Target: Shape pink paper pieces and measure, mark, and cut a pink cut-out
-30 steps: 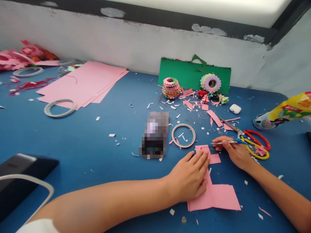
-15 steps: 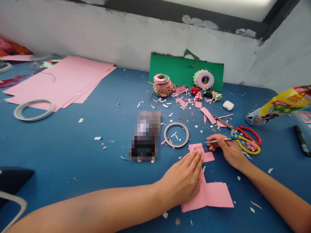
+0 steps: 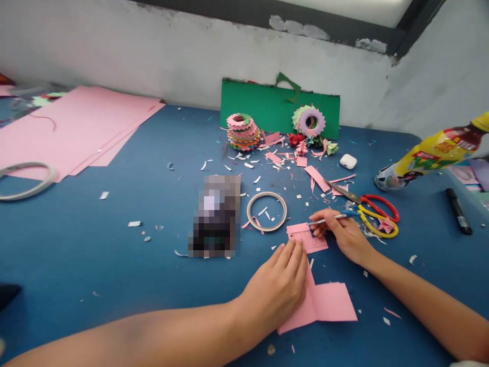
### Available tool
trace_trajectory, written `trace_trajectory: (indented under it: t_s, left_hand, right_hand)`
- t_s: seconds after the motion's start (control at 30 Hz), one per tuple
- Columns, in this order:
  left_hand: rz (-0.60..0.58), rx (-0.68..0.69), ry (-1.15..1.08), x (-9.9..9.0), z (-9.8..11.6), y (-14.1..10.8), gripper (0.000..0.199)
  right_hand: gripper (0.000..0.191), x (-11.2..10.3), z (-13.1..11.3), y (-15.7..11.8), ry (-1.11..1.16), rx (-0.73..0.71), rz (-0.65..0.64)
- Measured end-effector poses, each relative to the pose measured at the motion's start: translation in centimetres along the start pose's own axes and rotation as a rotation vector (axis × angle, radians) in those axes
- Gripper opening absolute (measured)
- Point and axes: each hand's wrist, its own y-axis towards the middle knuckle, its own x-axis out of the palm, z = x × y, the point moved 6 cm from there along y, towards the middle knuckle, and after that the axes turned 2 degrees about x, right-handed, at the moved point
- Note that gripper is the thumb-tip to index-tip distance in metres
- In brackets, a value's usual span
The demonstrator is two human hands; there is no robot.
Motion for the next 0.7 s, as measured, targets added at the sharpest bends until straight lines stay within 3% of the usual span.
trace_trajectory:
  t_s: [0.5,0.7]
  left_hand:
    - [-0.026,-0.017,-0.03,0.3,-0.2,-0.1,0.046]
    - [-0.009,-0.029,-0.066,-0.1,-0.4,0.0,0.046]
  right_hand:
    - [0.041,0.3,-0.4,0.6,-0.011,-0.038,-0.046]
    - [0.036,-0.9,-0.9,-0.1,-0.153,-0.137,-0.102]
